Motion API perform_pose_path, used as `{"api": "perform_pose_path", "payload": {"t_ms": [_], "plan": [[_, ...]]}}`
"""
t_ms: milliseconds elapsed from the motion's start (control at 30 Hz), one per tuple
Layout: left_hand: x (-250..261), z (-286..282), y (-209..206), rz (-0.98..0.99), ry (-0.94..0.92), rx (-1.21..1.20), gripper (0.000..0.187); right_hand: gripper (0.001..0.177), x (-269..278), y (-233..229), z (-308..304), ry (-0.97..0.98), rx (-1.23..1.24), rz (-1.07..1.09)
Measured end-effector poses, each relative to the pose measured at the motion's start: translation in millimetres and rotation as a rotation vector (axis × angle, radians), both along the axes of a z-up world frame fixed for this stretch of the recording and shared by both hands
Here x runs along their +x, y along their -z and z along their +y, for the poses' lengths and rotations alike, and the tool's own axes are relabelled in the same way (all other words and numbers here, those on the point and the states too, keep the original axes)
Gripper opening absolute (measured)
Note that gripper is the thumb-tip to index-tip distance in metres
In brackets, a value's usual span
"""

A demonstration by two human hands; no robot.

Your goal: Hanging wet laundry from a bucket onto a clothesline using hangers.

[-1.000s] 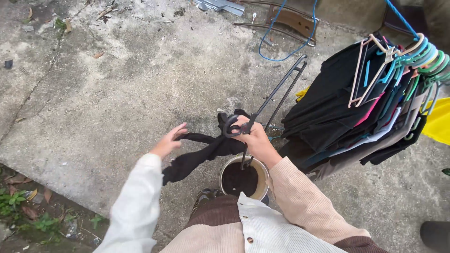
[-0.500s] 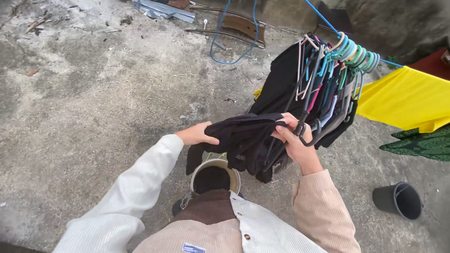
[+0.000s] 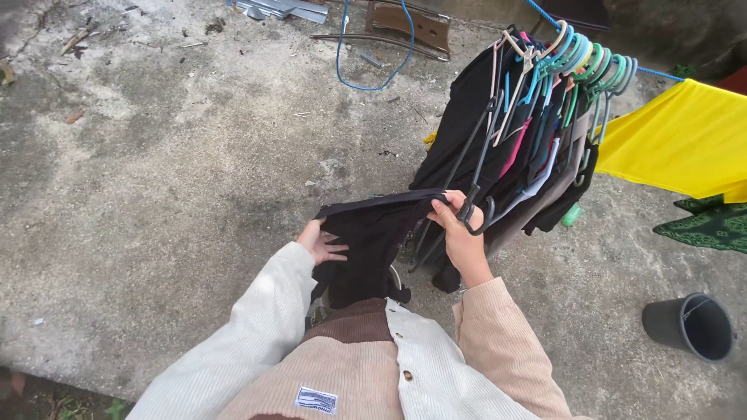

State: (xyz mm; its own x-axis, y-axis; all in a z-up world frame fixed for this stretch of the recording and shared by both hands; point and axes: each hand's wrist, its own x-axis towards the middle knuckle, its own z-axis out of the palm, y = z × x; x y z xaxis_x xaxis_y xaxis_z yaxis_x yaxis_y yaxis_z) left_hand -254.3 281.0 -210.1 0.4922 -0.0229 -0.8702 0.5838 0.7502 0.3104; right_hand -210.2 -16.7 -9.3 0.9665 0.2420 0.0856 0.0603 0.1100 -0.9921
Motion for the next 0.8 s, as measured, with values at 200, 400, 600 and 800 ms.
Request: {"api": "perform_pose_path", "payload": {"t_ms": [200,400,600,800], "plan": [[-10.0,21.9,-9.2,-0.236,-0.086,0.196,0.041,0.009,13.6,14.9,-28.4,0.102,-0.143,0.067],[-10.3,37.6,-132.4,-0.608,0.542,0.876,0.032,0.023,27.3,74.1,-70.0,0.143,-0.822,-0.539],[20.9,-11.1,-214.1,-0.544,0.648,1.470,0.025,0.040,20.8,62.7,-49.3,-0.057,-0.665,-0.090],[41.2,-34.9,-223.6,-0.556,0.786,1.499,0.028,0.027,27.0,58.4,-49.9,0.078,0.386,0.194]]}}
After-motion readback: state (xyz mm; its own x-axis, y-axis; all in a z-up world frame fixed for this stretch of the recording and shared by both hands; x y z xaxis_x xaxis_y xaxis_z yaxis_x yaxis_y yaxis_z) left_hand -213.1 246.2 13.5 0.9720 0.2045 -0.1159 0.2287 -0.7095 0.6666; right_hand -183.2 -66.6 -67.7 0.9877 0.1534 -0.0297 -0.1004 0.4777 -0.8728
